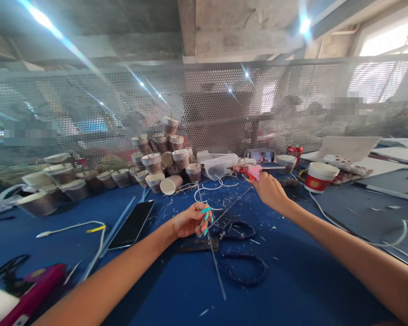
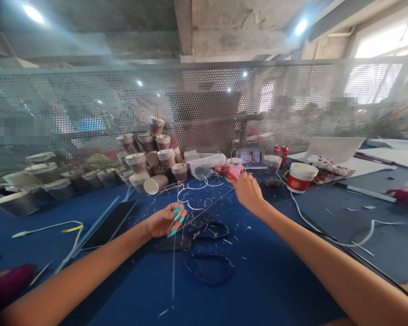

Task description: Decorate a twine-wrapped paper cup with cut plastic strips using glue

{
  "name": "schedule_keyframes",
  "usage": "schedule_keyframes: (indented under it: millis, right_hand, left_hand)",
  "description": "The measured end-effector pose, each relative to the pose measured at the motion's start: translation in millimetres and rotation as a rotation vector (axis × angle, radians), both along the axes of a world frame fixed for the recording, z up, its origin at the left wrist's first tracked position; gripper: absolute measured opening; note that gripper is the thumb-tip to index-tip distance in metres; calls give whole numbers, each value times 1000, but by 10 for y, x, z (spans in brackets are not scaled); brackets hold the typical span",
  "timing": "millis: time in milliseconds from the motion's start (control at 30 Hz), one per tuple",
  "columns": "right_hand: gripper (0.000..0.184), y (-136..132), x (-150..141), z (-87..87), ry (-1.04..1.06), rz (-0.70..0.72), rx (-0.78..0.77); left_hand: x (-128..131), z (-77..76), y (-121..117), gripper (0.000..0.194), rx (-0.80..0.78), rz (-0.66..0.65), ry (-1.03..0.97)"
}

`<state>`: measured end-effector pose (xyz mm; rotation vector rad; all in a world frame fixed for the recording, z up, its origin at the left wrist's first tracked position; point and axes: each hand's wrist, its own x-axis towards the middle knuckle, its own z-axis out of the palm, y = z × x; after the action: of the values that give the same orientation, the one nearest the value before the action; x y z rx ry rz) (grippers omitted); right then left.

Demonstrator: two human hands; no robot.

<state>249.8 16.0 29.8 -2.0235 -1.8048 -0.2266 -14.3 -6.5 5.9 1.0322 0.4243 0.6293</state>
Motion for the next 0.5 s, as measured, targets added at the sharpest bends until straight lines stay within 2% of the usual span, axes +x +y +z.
schedule_keyframes:
  millis: [133,233,500]
  right_hand:
    - [43,104,77,-134,-78,-1,48]
    - [45,182,104,-232,-121,29,26]
    - [48,276,58,-339,-198,84,-21]
  left_hand:
    - [-3,48,-44,30,-23,-118,-9]
    - [2,76,-70,34,-27,-168,36]
    - [20,29,-73,29,-13,-144,64]
